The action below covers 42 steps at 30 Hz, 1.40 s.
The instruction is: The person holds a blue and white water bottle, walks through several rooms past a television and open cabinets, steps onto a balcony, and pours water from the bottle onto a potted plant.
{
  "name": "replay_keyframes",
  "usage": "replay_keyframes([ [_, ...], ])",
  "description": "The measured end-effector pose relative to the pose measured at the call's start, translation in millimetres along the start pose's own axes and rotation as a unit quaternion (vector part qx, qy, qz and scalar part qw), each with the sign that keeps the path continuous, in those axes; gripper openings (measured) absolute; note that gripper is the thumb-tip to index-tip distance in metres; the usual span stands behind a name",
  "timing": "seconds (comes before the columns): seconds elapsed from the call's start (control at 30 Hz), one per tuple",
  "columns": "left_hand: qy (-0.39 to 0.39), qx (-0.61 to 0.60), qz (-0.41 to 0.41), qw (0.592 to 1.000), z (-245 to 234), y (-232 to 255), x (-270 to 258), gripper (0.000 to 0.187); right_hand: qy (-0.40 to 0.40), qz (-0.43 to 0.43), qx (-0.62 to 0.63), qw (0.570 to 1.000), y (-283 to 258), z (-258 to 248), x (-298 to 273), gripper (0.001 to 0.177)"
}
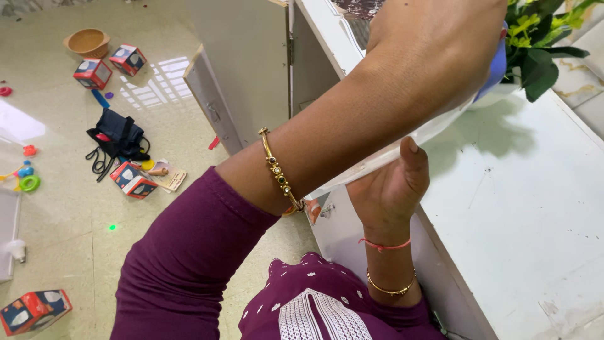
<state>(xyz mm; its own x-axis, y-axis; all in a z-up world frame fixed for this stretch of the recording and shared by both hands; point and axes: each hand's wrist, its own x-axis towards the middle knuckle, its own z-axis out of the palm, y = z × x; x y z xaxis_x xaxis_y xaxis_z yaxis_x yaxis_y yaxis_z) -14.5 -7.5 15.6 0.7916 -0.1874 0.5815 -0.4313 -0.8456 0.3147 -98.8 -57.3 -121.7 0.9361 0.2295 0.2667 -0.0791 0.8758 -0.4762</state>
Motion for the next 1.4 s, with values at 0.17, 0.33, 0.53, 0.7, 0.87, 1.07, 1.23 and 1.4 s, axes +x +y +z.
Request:
replay_keyframes([
  [0.17,0.017,-0.032,0.015,0.999,-17,-10,-22,0.030,0.021,0.007,-0.012,1.000,6,-6,-1,0.095],
  [0.33,0.022,-0.067,-0.006,0.997,-27,-22,-48,0.043,0.012,0.002,-0.038,0.999,15,-20,-6,0.090],
  [0.53,-0.033,-0.118,-0.044,0.992,-53,-44,-88,0.048,-0.044,0.037,-0.055,0.997,31,-34,-13,0.096],
  [0.7,-0.090,-0.231,-0.122,0.961,-79,-58,-128,0.051,-0.062,0.122,-0.059,0.989,47,-55,-24,0.098],
  [0.87,-0.078,-0.358,-0.148,0.919,-103,-64,-189,0.048,-0.150,0.151,-0.165,0.963,69,-67,-29,0.093],
  [1.07,-0.124,-0.420,-0.255,0.862,-118,-76,-249,0.048,-0.261,0.263,-0.251,0.894,86,-74,-38,0.068],
  [1.23,-0.151,-0.406,-0.266,0.861,-116,-84,-290,0.048,-0.343,0.365,-0.280,0.819,105,-88,-47,0.035],
  [1.4,-0.171,-0.489,-0.323,0.792,-106,-97,-331,0.041,-0.306,0.385,-0.403,0.772,122,-93,-61,0.056],
])
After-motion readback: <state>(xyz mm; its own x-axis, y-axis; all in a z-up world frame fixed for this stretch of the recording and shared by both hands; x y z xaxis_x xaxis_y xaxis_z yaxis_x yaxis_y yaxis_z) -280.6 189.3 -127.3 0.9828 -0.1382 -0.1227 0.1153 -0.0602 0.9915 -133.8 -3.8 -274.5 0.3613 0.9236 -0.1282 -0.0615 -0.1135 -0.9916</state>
